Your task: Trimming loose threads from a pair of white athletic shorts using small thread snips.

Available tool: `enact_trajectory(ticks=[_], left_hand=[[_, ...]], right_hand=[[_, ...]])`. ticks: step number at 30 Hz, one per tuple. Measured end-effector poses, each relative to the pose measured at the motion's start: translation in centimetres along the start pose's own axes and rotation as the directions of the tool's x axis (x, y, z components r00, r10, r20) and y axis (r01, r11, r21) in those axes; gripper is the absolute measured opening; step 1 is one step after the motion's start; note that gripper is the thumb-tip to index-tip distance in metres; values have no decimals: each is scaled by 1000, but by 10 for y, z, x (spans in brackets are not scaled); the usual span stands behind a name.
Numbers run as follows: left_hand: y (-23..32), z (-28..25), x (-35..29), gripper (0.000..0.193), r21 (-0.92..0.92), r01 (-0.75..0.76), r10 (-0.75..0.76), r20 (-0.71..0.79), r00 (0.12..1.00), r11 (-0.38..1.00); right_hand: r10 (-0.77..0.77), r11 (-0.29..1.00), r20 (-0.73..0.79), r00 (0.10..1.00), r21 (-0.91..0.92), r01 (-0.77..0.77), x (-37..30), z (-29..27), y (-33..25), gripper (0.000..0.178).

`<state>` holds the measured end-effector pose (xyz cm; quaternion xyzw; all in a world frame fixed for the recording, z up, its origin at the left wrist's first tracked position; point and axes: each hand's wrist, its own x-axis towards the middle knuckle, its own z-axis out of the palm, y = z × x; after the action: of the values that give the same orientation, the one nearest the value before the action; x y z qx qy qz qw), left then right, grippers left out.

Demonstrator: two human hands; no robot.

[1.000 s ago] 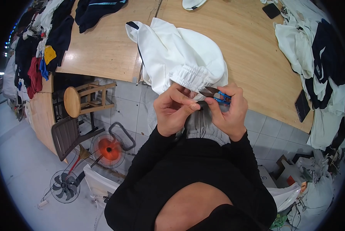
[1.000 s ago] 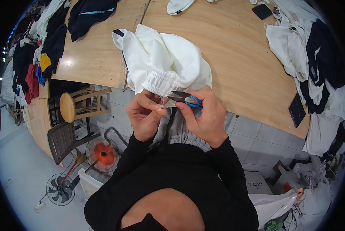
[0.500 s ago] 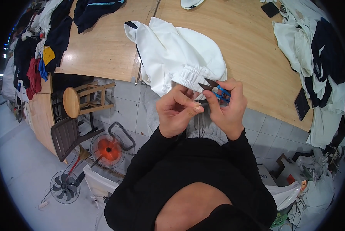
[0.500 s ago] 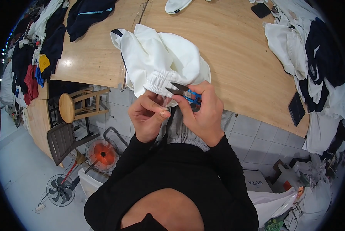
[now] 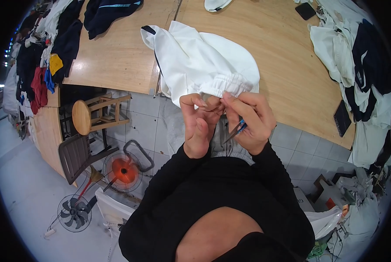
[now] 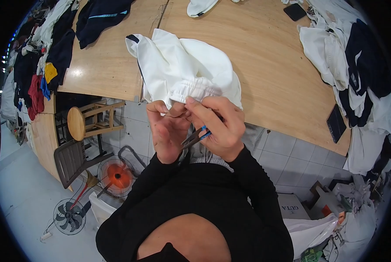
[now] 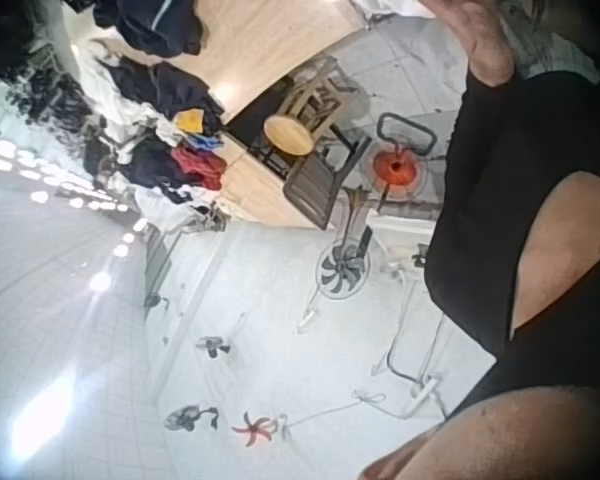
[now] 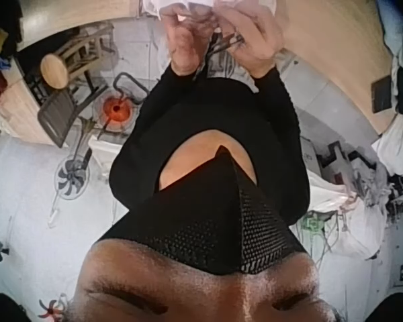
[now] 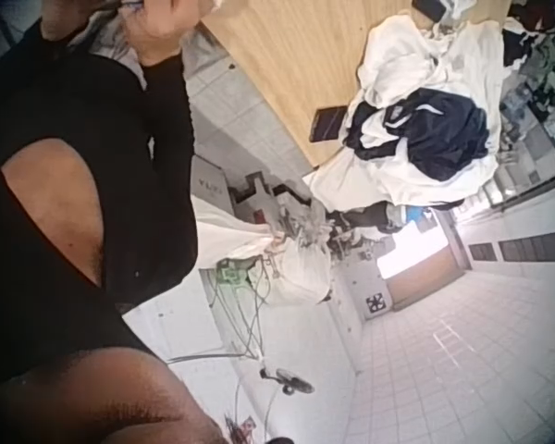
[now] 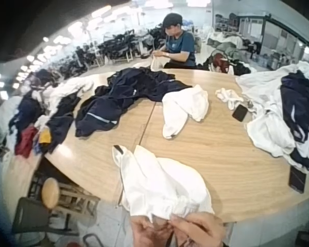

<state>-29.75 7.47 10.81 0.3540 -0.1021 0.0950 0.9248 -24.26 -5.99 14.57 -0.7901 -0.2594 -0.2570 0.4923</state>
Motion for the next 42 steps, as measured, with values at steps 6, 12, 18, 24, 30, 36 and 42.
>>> enact_trajectory(ticks=[6,12,18,24,30,36,42], left_hand=[[14,9,6,47,30,41,-38,-98,994,999],[13,5,12,56,128,51,-39,-99,994,990],[14,4,15,55,100,36,-26,-107,994,994],[12,6,14,56,33,37,-33,-114,993,999],[8,-4,3,57,-59,29,-32,-44,999,998],[22,29,11,54,-62,-4,-6,-154,988,998],[23,28,6,56,-94,-39,25,-150,988,995]], right_hand=[[40,999,3,999,-17,-40,-6,0,-2,22],[57,989,56,997,131,-64,-11,-9,-11,13],[158,986,-14,987,62,-156,-7,-35,11,12],[132,974,-120,984,-170,-151,3,-30,4,33],[-70,998,-25,997,-9,69,-12,-5,-7,43],[-139,990,-64,988,-13,138,-7,-8,-6,46],[-155,987,-115,981,13,157,-3,-10,-13,47]])
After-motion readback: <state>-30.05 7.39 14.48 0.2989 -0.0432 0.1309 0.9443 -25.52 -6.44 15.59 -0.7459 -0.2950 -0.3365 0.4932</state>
